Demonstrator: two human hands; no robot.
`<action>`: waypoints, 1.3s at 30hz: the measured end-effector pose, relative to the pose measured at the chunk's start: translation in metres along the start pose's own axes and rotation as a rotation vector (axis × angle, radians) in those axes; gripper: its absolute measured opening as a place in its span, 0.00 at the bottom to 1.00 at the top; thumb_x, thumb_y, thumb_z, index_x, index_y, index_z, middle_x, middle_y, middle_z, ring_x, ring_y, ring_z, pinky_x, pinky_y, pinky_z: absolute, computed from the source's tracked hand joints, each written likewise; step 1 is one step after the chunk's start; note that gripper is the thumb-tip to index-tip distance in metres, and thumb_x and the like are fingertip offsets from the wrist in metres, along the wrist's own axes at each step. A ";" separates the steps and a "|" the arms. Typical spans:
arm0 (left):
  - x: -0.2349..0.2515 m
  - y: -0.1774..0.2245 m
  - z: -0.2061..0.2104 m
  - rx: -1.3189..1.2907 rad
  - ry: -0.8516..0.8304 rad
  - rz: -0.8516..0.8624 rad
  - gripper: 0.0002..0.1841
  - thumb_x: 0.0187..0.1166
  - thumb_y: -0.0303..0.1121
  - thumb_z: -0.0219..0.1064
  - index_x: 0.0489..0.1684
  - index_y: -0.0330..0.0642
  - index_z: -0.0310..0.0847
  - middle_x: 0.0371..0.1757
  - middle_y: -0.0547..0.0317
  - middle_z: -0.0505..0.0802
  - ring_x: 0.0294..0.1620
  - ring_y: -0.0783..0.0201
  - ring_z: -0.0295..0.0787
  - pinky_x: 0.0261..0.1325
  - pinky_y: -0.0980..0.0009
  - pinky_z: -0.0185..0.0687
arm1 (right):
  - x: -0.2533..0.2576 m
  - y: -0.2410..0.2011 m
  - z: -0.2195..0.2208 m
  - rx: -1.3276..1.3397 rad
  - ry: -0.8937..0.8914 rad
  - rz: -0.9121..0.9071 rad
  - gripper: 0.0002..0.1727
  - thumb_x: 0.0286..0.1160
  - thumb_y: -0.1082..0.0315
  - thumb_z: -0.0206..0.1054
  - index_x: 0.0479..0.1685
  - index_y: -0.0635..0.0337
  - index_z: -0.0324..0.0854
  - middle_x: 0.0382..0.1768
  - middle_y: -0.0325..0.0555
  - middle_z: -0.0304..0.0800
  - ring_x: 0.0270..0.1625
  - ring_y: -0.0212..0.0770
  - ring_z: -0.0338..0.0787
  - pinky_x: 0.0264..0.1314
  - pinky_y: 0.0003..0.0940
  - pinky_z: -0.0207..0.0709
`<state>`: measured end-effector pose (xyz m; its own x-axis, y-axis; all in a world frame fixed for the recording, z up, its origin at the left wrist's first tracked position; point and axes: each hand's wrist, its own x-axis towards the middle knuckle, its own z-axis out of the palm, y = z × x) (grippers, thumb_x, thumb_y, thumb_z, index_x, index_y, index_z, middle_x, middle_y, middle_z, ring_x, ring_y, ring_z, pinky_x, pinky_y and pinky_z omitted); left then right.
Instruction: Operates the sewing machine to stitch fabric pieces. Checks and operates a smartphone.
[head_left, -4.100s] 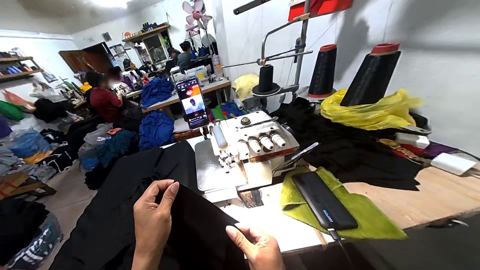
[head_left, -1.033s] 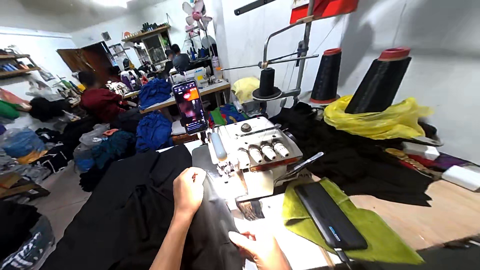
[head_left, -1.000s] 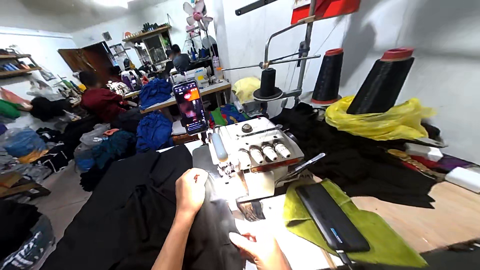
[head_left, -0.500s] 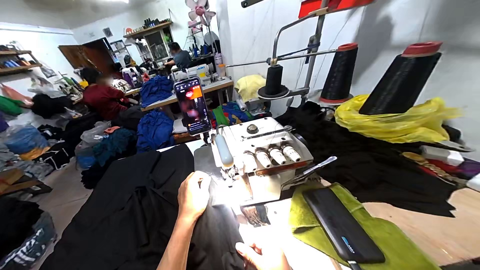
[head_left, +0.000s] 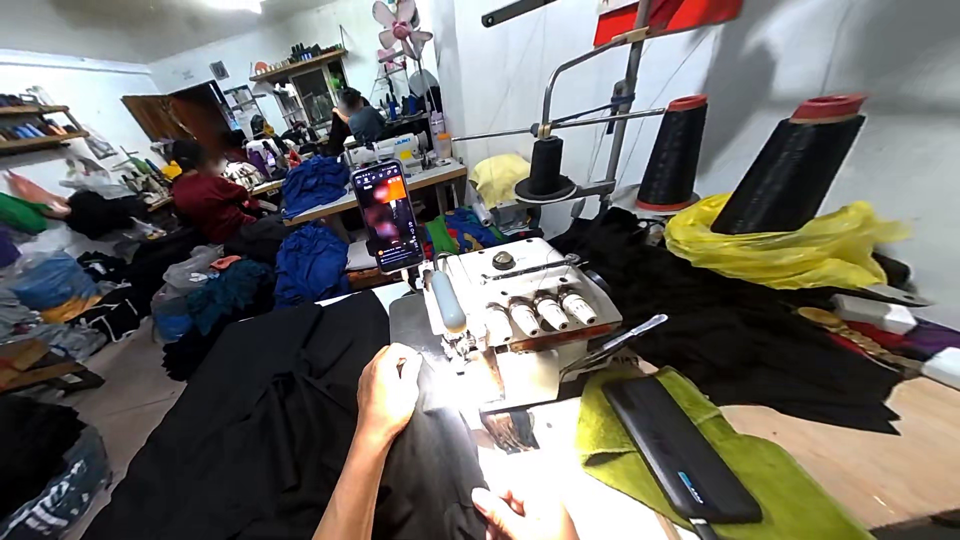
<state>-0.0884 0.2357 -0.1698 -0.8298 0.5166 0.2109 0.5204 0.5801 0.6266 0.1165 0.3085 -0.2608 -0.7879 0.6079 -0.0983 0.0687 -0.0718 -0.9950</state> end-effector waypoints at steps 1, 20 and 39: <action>0.000 -0.001 0.000 -0.005 0.002 0.006 0.14 0.85 0.38 0.61 0.48 0.41 0.91 0.48 0.55 0.94 0.54 0.61 0.90 0.62 0.59 0.82 | -0.001 0.000 0.000 -0.009 0.000 -0.002 0.10 0.72 0.67 0.74 0.27 0.63 0.86 0.19 0.39 0.88 0.23 0.31 0.88 0.34 0.31 0.86; -0.001 -0.006 0.002 -0.032 0.019 0.041 0.13 0.84 0.38 0.62 0.48 0.41 0.91 0.47 0.56 0.94 0.53 0.62 0.90 0.62 0.60 0.83 | -0.003 -0.002 0.001 -0.023 -0.020 -0.012 0.11 0.73 0.66 0.74 0.28 0.65 0.86 0.20 0.40 0.89 0.23 0.32 0.89 0.34 0.33 0.87; -0.003 -0.010 0.003 -0.067 0.042 0.078 0.12 0.83 0.37 0.63 0.45 0.40 0.91 0.46 0.56 0.94 0.51 0.63 0.90 0.60 0.63 0.83 | -0.005 -0.002 0.001 -0.036 -0.014 0.006 0.10 0.73 0.66 0.74 0.30 0.64 0.87 0.21 0.40 0.90 0.24 0.31 0.90 0.35 0.32 0.88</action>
<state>-0.0907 0.2304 -0.1791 -0.7957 0.5312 0.2910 0.5702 0.4951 0.6555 0.1195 0.3045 -0.2582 -0.7957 0.5966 -0.1047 0.0956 -0.0470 -0.9943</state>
